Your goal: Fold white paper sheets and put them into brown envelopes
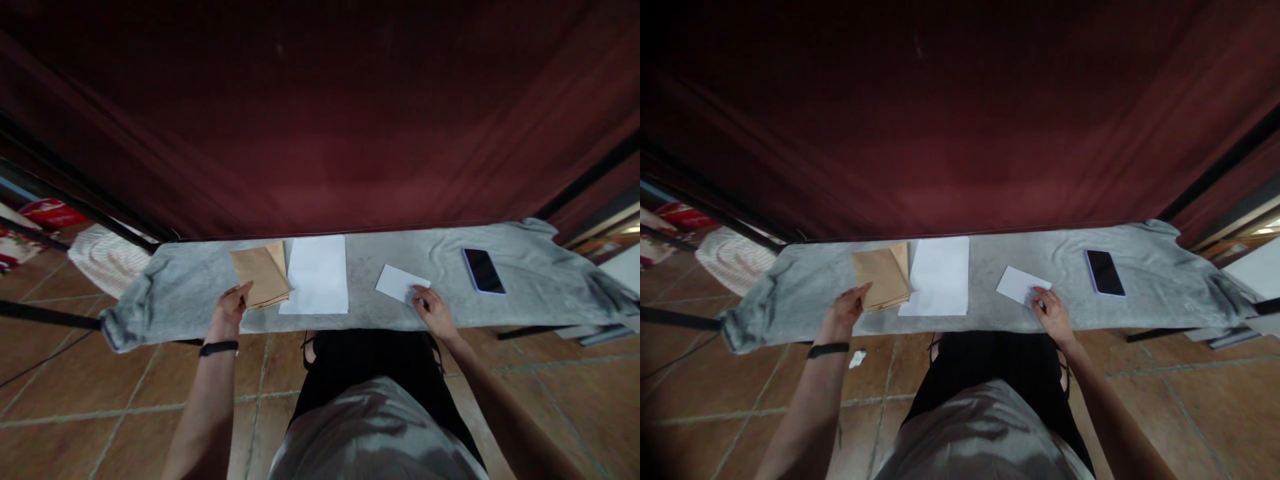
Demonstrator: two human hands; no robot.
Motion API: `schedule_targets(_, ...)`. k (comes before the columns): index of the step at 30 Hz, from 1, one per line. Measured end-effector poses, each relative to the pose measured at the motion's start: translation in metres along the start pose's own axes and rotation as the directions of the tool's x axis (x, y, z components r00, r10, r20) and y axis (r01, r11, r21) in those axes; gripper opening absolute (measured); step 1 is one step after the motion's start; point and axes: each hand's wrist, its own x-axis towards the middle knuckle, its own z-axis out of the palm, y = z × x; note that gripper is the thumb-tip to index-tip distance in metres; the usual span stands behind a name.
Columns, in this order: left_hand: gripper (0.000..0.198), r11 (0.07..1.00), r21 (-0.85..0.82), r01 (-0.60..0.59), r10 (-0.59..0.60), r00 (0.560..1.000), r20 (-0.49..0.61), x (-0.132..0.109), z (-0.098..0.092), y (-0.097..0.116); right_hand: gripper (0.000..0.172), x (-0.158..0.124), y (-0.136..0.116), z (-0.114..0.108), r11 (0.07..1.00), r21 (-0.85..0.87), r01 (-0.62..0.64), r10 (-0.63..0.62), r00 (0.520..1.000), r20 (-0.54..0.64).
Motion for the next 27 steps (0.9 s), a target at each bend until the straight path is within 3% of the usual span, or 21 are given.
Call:
schedule_targets(2, 0.010, 0.995, -0.059, 0.085, -0.078, 0.991, 0.110, -0.015, 0.006, 0.000, 0.023, 0.002, -0.004, -0.002, 1.000, 0.004, -0.006, 0.006, 1.000, -0.006)
schedule_targets(4, 0.008, 0.964, -0.158, 0.215, -0.168, 0.949, 0.266, -0.035, 0.019, -0.008, 0.024, 0.004, -0.009, -0.004, 1.000, -0.002, -0.008, 0.008, 1.000, -0.013)
schedule_targets(8, 0.017, 0.929, -0.190, 0.318, -0.209, 0.873, 0.440, -0.086, 0.067, -0.041, 0.028, 0.008, -0.034, -0.003, 0.999, -0.043, -0.032, 0.029, 0.997, -0.077)
schedule_targets(10, 0.021, 0.913, -0.217, 0.345, -0.190, 0.831, 0.524, -0.109, 0.094, -0.061, 0.032, 0.009, -0.057, 0.003, 0.996, 0.049, -0.080, 0.085, 0.991, -0.100)
schedule_targets(12, 0.025, 0.922, -0.202, 0.331, -0.182, 0.829, 0.530, -0.129, 0.119, -0.079, 0.038, 0.008, -0.085, 0.014, 0.950, 0.252, -0.186, 0.197, 0.980, -0.019)
schedule_targets(14, 0.025, 0.929, -0.180, 0.323, -0.190, 0.833, 0.519, -0.143, 0.137, -0.093, 0.043, 0.008, -0.113, 0.028, 0.829, 0.453, -0.328, 0.300, 0.944, 0.135)
schedule_targets(17, 0.023, 0.891, -0.209, 0.403, -0.242, 0.811, 0.532, -0.158, 0.150, -0.105, 0.048, 0.007, -0.142, 0.046, 0.605, 0.672, -0.428, 0.292, 0.904, 0.313)
schedule_targets(21, 0.028, 0.754, -0.315, 0.576, -0.348, 0.758, 0.552, -0.166, 0.148, -0.109, 0.043, 0.011, -0.153, 0.056, 0.439, 0.749, -0.496, 0.379, 0.858, 0.346)
schedule_targets(25, 0.029, 0.680, -0.344, 0.647, -0.423, 0.730, 0.537, -0.166, 0.142, -0.107, 0.031, 0.014, -0.149, 0.055, 0.155, 0.774, -0.614, 0.366, 0.763, 0.532)
schedule_targets(27, 0.029, 0.651, -0.348, 0.674, -0.456, 0.714, 0.531, -0.166, 0.140, -0.106, 0.027, 0.015, -0.146, 0.053, 0.072, 0.746, -0.662, 0.365, 0.713, 0.598)
